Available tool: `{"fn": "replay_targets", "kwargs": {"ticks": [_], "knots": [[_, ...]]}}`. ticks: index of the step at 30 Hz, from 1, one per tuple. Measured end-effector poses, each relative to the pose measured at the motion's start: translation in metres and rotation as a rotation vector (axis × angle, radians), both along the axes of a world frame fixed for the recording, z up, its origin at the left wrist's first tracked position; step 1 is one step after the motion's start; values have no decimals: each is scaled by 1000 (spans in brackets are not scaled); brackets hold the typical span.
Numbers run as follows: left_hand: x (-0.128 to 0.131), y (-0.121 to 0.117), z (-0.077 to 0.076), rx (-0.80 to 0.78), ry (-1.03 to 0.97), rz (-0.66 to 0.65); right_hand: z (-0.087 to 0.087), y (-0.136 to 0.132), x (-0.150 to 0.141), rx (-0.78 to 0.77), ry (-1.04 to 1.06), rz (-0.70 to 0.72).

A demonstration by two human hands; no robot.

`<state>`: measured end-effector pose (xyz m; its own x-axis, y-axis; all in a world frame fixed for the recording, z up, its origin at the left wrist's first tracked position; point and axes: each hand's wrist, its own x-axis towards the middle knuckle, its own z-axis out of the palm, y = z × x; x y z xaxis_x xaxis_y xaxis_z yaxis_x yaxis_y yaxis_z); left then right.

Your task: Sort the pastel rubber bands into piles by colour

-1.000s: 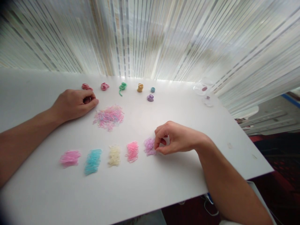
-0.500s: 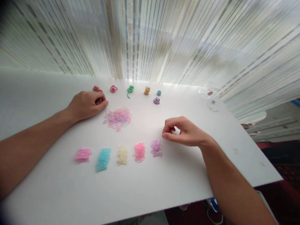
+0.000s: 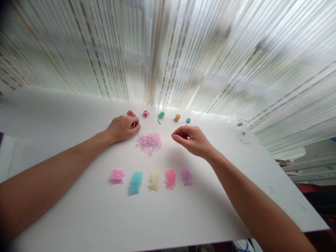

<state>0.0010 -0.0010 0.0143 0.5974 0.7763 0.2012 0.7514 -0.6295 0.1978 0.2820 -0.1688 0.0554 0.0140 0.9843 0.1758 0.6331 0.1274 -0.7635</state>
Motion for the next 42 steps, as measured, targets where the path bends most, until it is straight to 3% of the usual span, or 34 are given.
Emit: {"fn": "replay_targets", "kwargs": {"ticks": [3,6,10,13,21,25,32,42], "knots": [[-1,2,-3,12,9,-1,-2,19,-20,47,59,51],[-2,2,-3,10,5,-1,-17,33,-30,26,169,74],[0,-1,0,-10,-9,7,-37,38,-28,-84,316,62],[1,-4,2,-14,-12,16,-40,36,-25,-104,383,48],[3,-6,3,-1,-33,10,-36,30,-24,-122,374,59],[2,-6,2,10,-37,10,-22,28,-26,-125,328,81],[2,-7,5,2,-35,3,8,8,-45,-304,111,327],[3,-8,6,-3,-9,12,-1,0,-62,-345,-99,411]]}}
